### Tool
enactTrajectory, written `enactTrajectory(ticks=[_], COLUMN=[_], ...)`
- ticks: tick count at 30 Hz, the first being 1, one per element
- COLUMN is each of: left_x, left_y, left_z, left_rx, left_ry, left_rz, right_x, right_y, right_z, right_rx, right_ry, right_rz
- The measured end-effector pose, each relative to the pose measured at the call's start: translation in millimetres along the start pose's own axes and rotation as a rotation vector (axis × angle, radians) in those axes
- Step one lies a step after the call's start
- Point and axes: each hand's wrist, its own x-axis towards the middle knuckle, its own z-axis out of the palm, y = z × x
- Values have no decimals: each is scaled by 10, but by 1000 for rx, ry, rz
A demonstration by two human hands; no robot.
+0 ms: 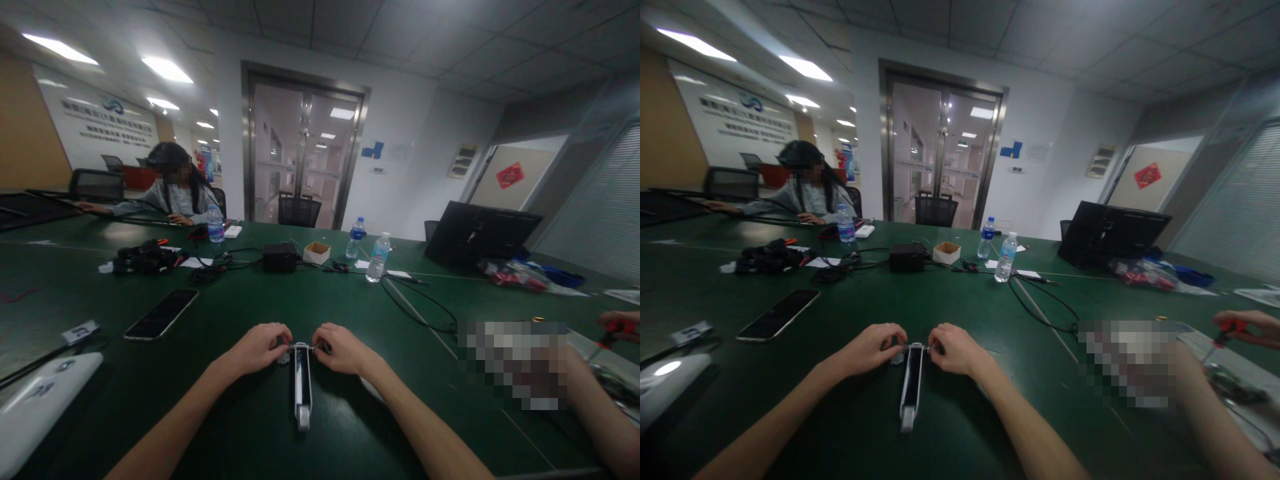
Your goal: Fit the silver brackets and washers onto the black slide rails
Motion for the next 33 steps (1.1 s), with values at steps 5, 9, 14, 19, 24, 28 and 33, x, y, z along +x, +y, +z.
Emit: enactTrajectory(ticks=[5, 9, 14, 19, 24, 28, 33], left_x=[0, -8, -6, -5, -14, -22, -20], left_y=[-11, 7, 22, 11, 21, 74, 108], left_z=[7, 1, -1, 1, -5, -28, -43], left_rx=[13, -2, -3, 7, 1, 28, 74], left_ry=[-7, -24, 3, -7, -19, -16, -10], left_rz=[-27, -37, 5, -16, -25, -10, 6], right_x=[-8, -8, -2, -6, -11, -8, -7], right_y=[-7, -10, -33, -54, -41, -29, -36], right_z=[-19, -27, -27, -50, -53, -35, -40], right_rx=[12, 12, 4, -6, -4, 2, 4], right_ry=[-10, -14, -17, -25, -15, -16, -22], right_rz=[9, 15, 11, 19, 20, 16, 27])
